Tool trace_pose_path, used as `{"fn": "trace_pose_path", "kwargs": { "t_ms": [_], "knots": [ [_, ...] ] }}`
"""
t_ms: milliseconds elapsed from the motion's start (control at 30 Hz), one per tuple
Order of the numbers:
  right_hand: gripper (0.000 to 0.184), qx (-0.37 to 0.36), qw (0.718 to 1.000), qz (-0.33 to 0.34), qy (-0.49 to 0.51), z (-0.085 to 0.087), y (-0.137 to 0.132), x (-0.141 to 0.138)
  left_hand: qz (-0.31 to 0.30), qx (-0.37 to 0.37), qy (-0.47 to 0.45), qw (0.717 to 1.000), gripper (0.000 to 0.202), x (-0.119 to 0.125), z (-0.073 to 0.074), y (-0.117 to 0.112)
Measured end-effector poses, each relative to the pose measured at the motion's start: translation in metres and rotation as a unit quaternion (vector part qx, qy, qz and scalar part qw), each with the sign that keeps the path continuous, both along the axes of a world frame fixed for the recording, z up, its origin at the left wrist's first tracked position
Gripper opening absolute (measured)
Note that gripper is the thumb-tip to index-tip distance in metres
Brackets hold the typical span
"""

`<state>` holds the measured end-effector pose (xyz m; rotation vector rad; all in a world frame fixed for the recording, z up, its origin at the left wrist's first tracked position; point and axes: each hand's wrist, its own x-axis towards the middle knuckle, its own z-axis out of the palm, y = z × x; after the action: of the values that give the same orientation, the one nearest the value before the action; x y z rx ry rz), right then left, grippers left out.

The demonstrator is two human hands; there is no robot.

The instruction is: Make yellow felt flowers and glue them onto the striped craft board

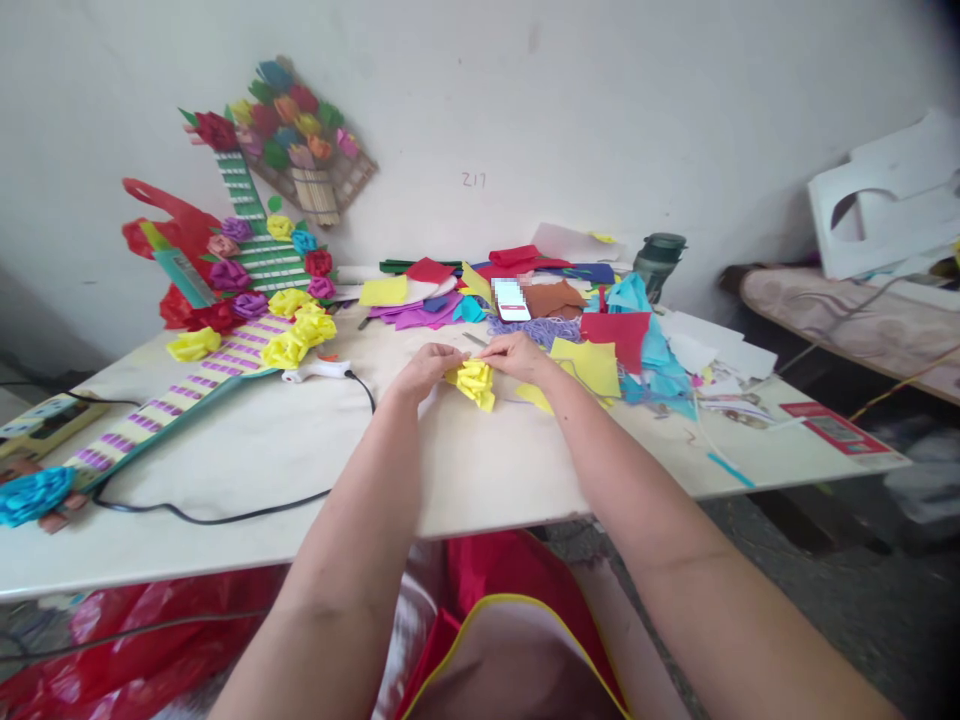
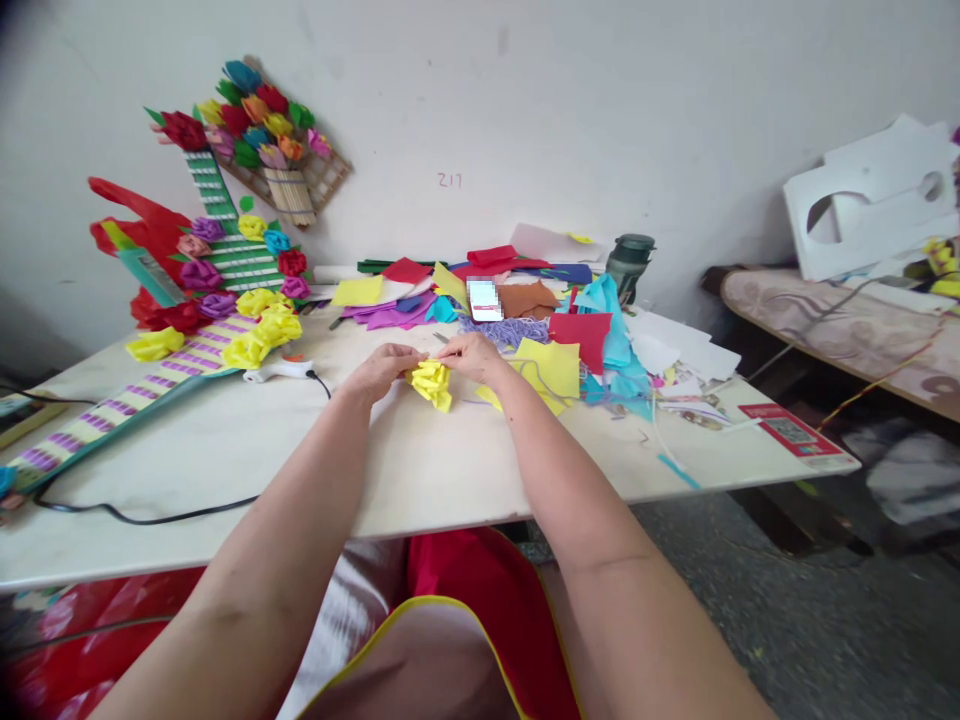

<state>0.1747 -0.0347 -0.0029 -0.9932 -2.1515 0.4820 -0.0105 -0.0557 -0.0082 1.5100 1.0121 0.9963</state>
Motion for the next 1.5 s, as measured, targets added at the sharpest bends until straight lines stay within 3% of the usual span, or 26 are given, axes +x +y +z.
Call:
{"fn": "trace_pose_path", "kwargs": {
  "t_ms": [167,400,733,1000,1333,1500],
  "knots": [
    [0.025,-0.047,0.998,0.04,-0.03,0.006,-0.003,0.004,0.008,0.039,0.039,0.998,0.028,-0.001,-0.001,0.001],
    [0.033,-0.086,0.993,0.047,-0.066,0.01,-0.008,0.008,0.026,0.074,0.077,0.994,0.031,0.001,0.001,0.0],
    [0.025,0.03,0.993,-0.029,-0.111,0.011,-0.01,0.002,0.027,0.071,0.099,0.992,0.029,-0.004,-0.003,0.001],
    [0.023,0.085,0.985,-0.043,-0.147,0.013,-0.012,0.0,0.009,0.056,0.076,0.995,0.03,-0.006,-0.002,-0.001],
    [0.028,-0.006,0.992,-0.007,-0.122,0.01,-0.008,0.003,0.026,0.085,0.103,0.991,0.025,-0.005,-0.003,0.003],
    [0.027,-0.008,0.991,0.004,-0.132,0.012,-0.008,0.004,0.018,0.087,0.108,0.99,0.025,-0.003,-0.001,0.002]
  ]
}}
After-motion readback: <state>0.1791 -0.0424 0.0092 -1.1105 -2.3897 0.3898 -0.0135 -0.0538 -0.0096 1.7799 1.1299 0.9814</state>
